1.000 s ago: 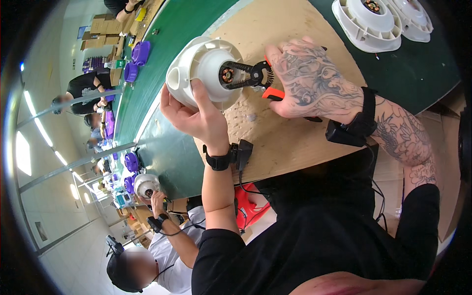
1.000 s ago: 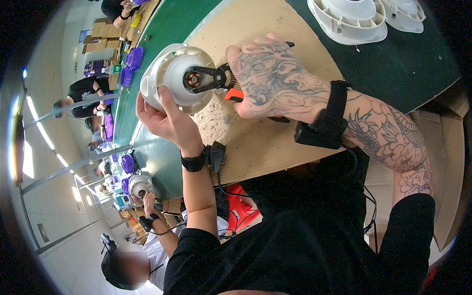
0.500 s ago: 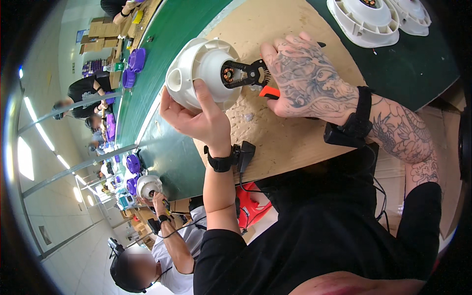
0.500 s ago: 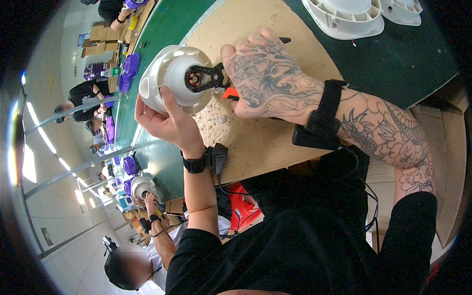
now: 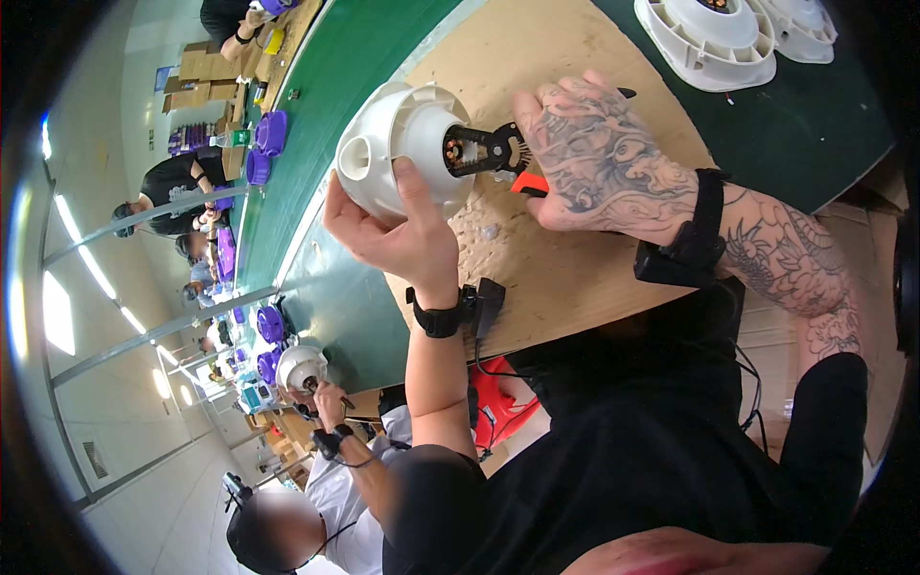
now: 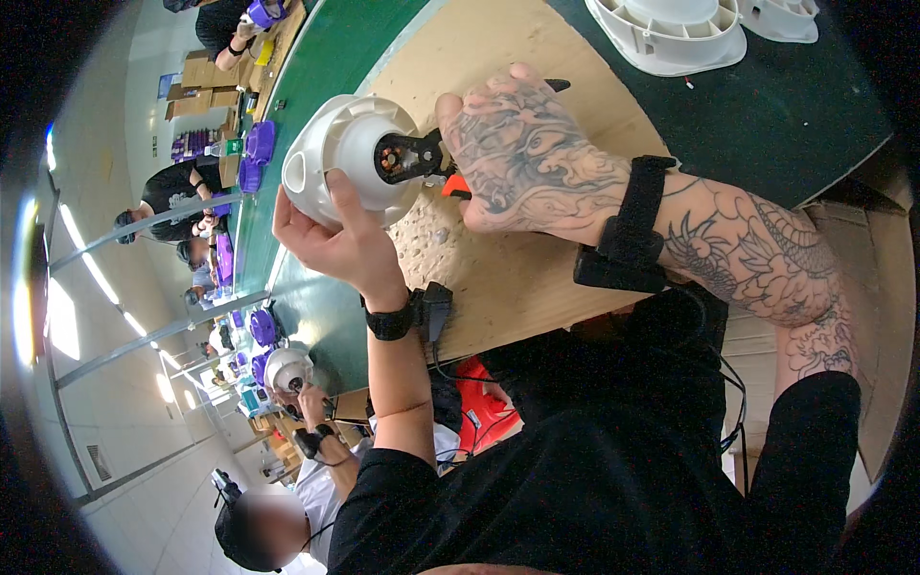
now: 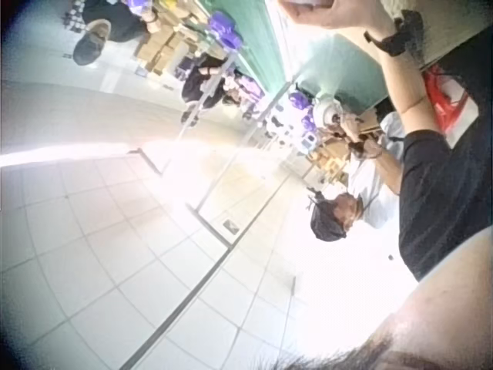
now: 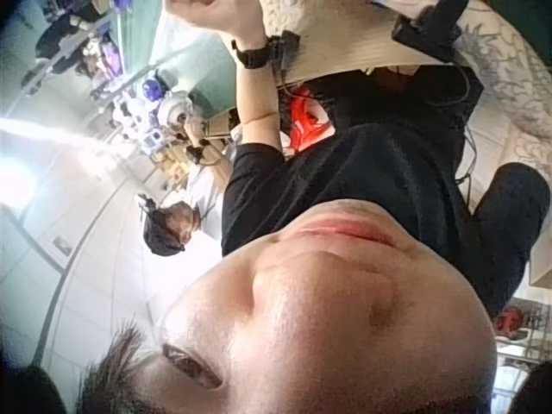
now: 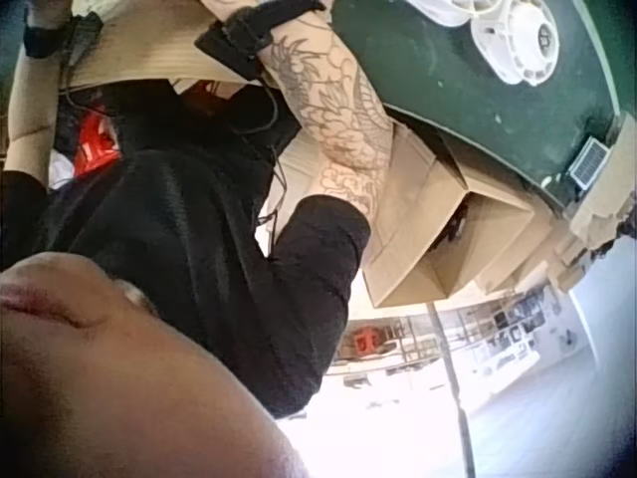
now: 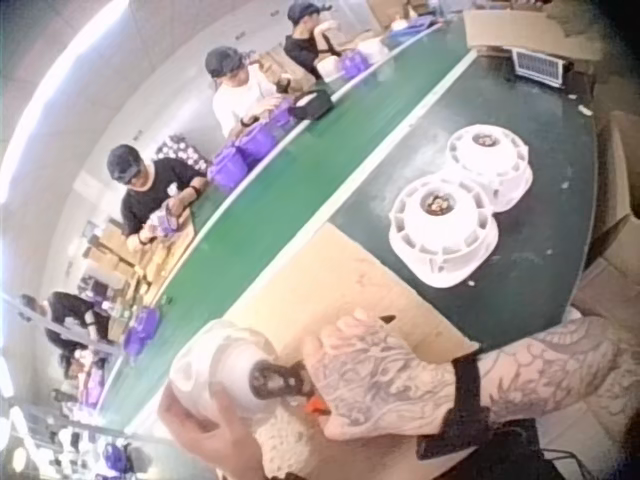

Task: The person uses pliers to manipulate wires inside white and purple plastic electrical housings. They repeatedly pick up a housing, insert the pliers into the central opening to adjust internal components, and then place the housing back on the table or into a box. The task involves handling multiple units of both white and purple housings.

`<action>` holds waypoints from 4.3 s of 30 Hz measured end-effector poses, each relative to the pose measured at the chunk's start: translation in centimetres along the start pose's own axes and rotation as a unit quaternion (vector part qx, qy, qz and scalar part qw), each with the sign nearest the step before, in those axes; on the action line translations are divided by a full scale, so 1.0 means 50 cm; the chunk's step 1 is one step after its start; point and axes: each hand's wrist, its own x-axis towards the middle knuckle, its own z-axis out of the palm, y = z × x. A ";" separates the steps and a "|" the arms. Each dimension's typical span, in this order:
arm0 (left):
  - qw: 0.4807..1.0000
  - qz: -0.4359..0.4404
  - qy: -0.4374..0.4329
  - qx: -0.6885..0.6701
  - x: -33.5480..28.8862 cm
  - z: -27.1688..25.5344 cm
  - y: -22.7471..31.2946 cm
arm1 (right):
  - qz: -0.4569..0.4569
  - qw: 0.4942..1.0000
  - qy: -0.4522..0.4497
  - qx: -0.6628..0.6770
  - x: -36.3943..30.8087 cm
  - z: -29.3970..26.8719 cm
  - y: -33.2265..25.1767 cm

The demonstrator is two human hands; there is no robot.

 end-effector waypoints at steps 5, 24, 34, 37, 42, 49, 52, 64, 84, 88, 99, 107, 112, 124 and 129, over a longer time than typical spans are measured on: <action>1.000 -0.006 -0.005 -0.001 0.000 -0.003 -0.002 | 0.014 1.000 -0.028 0.005 -0.001 -0.003 0.000; 1.000 -0.003 -0.019 -0.004 0.004 -0.006 -0.005 | 0.005 1.000 0.002 -0.004 0.002 0.004 0.000; 1.000 -0.006 -0.020 0.000 0.002 -0.005 -0.007 | 0.002 1.000 0.002 -0.001 0.001 -0.002 -0.002; 1.000 0.001 -0.019 -0.003 0.002 -0.002 -0.005 | -0.005 1.000 0.026 0.001 -0.004 0.001 0.001; 1.000 0.006 -0.024 -0.006 0.002 0.002 -0.006 | 0.005 0.999 0.023 0.024 -0.011 0.005 0.007; 0.990 0.054 -0.061 0.111 0.001 -0.006 -0.002 | -0.017 0.998 0.028 0.056 -0.034 0.028 0.029; 0.971 0.104 -0.071 0.204 0.011 0.014 0.007 | 0.028 0.996 -0.052 0.071 -0.023 0.009 0.033; 0.967 0.115 -0.078 0.213 0.066 0.046 0.005 | 0.099 0.965 -0.184 0.156 0.018 -0.064 0.023; 0.957 0.149 -0.097 0.230 0.129 0.082 -0.006 | 0.084 0.974 -0.116 0.176 0.022 -0.045 0.040; 0.959 0.121 -0.110 0.233 0.147 0.092 0.007 | 0.020 0.992 0.073 0.100 0.008 -0.014 0.047; 0.920 0.202 -0.142 0.304 0.171 0.116 -0.003 | 0.173 0.969 -0.117 0.133 0.050 -0.049 0.044; 0.906 0.127 -0.132 0.382 0.168 0.195 0.037 | 0.044 0.942 -0.084 0.322 0.023 -0.044 0.067; 0.912 0.082 -0.112 0.386 0.183 0.185 -0.001 | 0.069 0.996 -0.003 0.057 0.062 0.010 0.027; 0.906 0.068 -0.089 0.408 0.209 0.164 -0.039 | 0.107 0.989 -0.097 -0.034 0.067 -0.037 0.014; 0.900 0.038 -0.050 0.432 0.245 0.085 -0.103 | 0.196 0.971 -0.134 0.010 -0.013 -0.110 0.019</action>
